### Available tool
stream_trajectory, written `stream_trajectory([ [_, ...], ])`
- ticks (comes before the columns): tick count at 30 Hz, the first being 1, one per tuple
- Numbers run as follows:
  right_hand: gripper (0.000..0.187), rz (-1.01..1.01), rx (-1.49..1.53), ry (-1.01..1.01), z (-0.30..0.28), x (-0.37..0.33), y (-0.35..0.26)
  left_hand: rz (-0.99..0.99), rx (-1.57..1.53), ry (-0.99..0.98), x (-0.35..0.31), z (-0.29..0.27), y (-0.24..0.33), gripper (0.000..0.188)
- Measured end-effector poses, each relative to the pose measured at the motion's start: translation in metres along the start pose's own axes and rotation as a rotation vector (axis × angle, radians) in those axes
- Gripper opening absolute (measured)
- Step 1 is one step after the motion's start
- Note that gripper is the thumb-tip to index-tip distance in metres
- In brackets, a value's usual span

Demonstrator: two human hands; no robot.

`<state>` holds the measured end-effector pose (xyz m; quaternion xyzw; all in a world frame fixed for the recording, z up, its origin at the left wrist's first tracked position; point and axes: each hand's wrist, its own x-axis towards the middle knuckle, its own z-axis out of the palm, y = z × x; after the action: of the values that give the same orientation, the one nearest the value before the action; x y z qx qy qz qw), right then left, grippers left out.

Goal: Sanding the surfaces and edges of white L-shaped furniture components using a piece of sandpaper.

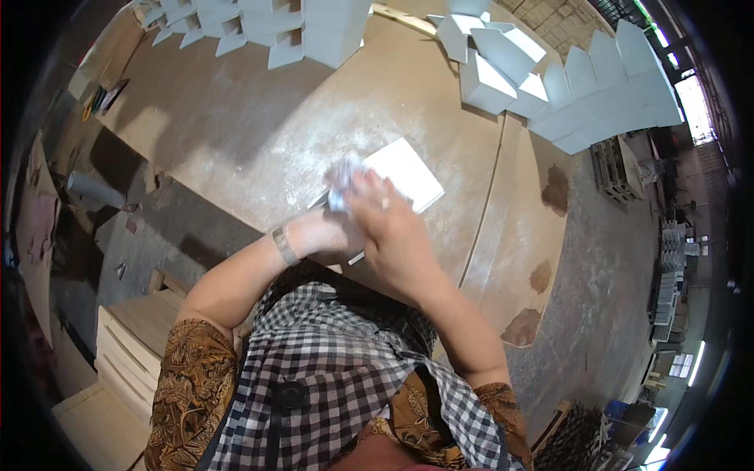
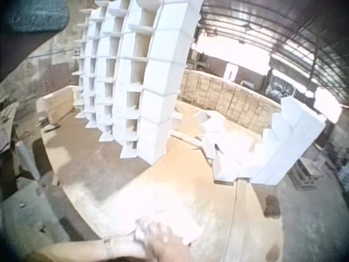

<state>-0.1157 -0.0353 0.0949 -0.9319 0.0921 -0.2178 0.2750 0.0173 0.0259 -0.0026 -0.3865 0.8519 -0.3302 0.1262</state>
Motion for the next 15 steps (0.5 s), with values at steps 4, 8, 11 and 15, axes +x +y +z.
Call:
stream_trajectory([
  [4,0.027,-0.022,0.01,-0.057,-0.024,-0.033,0.014,-0.619,-1.413,0.111,0.001,-0.056,-0.031,0.033],
  [8,0.02,0.102,-0.124,0.122,-0.025,0.006,0.052,-0.773,-1.404,-0.132,0.013,-0.057,-0.032,0.027],
  [11,0.034,0.194,-0.158,-0.008,-0.003,0.028,0.048,-0.788,-1.405,-0.291,0.017,-0.069,-0.04,0.029],
  [15,0.043,-0.028,0.028,-0.071,-0.002,-0.02,0.008,-0.707,-1.434,-0.26,0.012,-0.07,-0.039,0.031],
])
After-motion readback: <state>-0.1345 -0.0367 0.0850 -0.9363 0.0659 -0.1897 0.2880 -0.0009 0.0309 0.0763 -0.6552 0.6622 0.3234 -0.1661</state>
